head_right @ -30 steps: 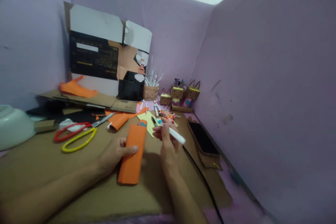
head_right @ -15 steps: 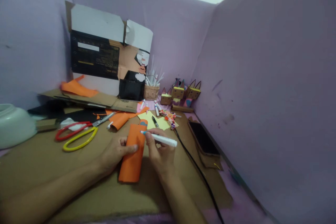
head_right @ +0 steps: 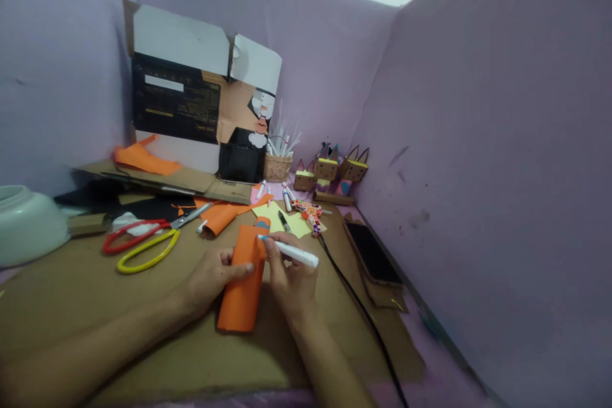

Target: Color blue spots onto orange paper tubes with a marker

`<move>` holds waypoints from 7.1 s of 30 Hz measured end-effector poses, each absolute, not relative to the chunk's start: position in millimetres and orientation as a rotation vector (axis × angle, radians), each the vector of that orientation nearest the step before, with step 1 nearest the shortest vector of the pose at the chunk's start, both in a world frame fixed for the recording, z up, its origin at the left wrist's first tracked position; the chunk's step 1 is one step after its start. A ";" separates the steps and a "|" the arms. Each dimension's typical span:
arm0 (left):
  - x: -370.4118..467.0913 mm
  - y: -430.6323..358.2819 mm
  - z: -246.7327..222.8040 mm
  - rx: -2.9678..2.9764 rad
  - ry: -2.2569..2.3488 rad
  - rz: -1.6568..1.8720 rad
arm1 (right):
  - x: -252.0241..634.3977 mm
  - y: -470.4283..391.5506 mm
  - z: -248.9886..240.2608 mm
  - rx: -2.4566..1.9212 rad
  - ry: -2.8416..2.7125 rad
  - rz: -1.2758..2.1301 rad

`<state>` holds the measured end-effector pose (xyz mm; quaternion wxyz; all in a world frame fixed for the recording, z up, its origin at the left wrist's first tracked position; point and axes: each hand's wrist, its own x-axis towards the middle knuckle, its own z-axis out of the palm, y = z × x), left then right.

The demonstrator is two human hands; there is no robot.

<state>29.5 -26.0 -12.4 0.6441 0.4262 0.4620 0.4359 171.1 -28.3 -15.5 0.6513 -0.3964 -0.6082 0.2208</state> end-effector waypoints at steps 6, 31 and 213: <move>30.0 -26.9 -11.0 0.974 1.044 0.982 | 169.7 -28.0 -14.9 -0.911 -1.389 0.474; 28.7 -26.2 -12.1 0.982 1.037 0.975 | 169.1 -25.0 -19.8 -0.889 -1.430 0.541; 30.5 -25.6 -10.3 1.044 1.109 0.925 | 182.2 -35.9 -15.9 -1.076 -1.465 0.481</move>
